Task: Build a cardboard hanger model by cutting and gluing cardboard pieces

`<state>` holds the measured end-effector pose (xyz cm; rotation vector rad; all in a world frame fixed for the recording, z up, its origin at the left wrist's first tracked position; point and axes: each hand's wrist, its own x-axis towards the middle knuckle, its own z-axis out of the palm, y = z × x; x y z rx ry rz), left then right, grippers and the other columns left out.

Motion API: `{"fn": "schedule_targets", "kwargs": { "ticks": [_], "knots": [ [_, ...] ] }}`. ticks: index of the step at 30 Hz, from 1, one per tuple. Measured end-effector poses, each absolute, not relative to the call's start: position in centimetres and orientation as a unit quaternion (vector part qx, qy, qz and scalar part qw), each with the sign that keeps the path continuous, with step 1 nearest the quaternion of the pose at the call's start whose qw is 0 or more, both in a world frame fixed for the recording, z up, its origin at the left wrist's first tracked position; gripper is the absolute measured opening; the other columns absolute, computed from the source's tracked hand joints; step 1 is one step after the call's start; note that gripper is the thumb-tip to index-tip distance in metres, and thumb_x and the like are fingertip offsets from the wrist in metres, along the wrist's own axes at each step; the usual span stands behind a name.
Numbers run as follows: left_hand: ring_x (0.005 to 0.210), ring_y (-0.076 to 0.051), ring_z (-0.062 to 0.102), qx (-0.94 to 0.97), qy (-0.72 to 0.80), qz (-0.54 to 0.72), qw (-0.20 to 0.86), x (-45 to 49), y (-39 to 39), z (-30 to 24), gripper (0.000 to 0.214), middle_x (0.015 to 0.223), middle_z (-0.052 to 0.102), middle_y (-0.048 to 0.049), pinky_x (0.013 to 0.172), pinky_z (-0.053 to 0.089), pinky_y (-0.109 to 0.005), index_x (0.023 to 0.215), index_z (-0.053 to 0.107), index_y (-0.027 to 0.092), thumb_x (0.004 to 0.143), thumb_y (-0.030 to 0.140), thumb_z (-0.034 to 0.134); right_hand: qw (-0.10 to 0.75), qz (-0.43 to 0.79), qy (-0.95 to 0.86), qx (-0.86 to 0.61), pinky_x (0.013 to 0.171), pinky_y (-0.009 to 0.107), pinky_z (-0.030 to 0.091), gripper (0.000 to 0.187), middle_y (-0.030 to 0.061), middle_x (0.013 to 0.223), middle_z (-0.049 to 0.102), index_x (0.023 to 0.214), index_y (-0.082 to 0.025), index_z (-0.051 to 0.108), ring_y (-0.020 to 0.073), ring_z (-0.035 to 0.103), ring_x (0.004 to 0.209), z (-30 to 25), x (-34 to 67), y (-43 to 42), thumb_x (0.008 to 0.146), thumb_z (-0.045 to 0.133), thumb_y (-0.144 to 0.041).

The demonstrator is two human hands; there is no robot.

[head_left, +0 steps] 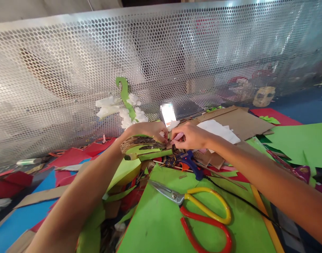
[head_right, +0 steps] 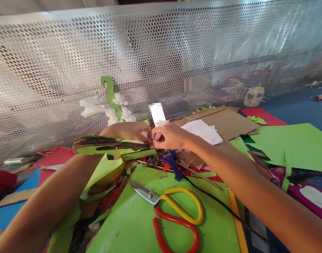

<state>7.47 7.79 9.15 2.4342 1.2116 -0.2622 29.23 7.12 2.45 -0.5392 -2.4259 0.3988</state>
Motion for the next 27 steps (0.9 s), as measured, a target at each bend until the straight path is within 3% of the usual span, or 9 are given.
{"fn": "schedule_targets", "kwargs": {
  "ticks": [4,9,13,18,27],
  "knots": [
    [0.067,-0.014,0.054,0.872,0.432,-0.088,0.211,7.5,8.1,9.1,0.023,0.076,0.069,-0.0025,0.063,0.036,-0.027,0.087,0.076,0.013,0.078,0.033,0.069,0.302,0.160,-0.919,-0.197,0.063,0.029,0.037,0.011,-0.0002,0.068,0.064,0.084,-0.017,0.072,0.0119,0.050,0.061,2.4,29.3,7.2,0.084,0.064,-0.025],
    [0.070,-0.014,0.054,0.882,0.422,-0.091,0.190,7.3,8.8,8.8,0.027,0.078,0.069,-0.0016,0.065,0.036,-0.026,0.094,0.079,0.014,0.077,0.033,0.070,0.316,0.151,-0.914,-0.205,0.062,0.028,0.037,0.005,-0.0011,0.066,0.062,0.078,-0.018,0.068,0.0114,0.049,0.061,2.3,29.2,7.2,0.079,0.065,-0.022],
    [0.073,-0.016,0.057,0.881,0.414,-0.079,0.214,7.3,8.9,8.7,0.021,0.082,0.072,-0.0025,0.067,0.038,-0.028,0.089,0.077,0.014,0.076,0.029,0.069,0.309,0.156,-0.919,-0.188,0.064,0.028,0.037,0.010,-0.0009,0.068,0.063,0.085,-0.018,0.072,0.0110,0.049,0.060,2.3,29.2,7.2,0.085,0.064,-0.024],
    [0.072,-0.017,0.058,0.871,0.449,-0.090,0.177,7.9,8.2,9.3,0.020,0.082,0.072,-0.0039,0.069,0.039,-0.029,0.087,0.076,0.014,0.077,0.030,0.070,0.324,0.137,-0.911,-0.217,0.063,0.028,0.037,0.005,-0.0016,0.064,0.060,0.075,-0.018,0.067,0.0117,0.048,0.060,2.4,29.4,7.3,0.078,0.065,-0.021],
    [0.075,-0.017,0.057,0.873,0.443,-0.095,0.178,7.7,8.2,9.3,0.019,0.084,0.072,-0.0042,0.070,0.038,-0.028,0.089,0.076,0.013,0.076,0.026,0.070,0.338,0.129,-0.907,-0.215,0.061,0.027,0.036,0.006,-0.0021,0.063,0.060,0.074,-0.019,0.066,0.0114,0.047,0.057,2.3,29.4,7.3,0.078,0.066,-0.024]
  ]
}}
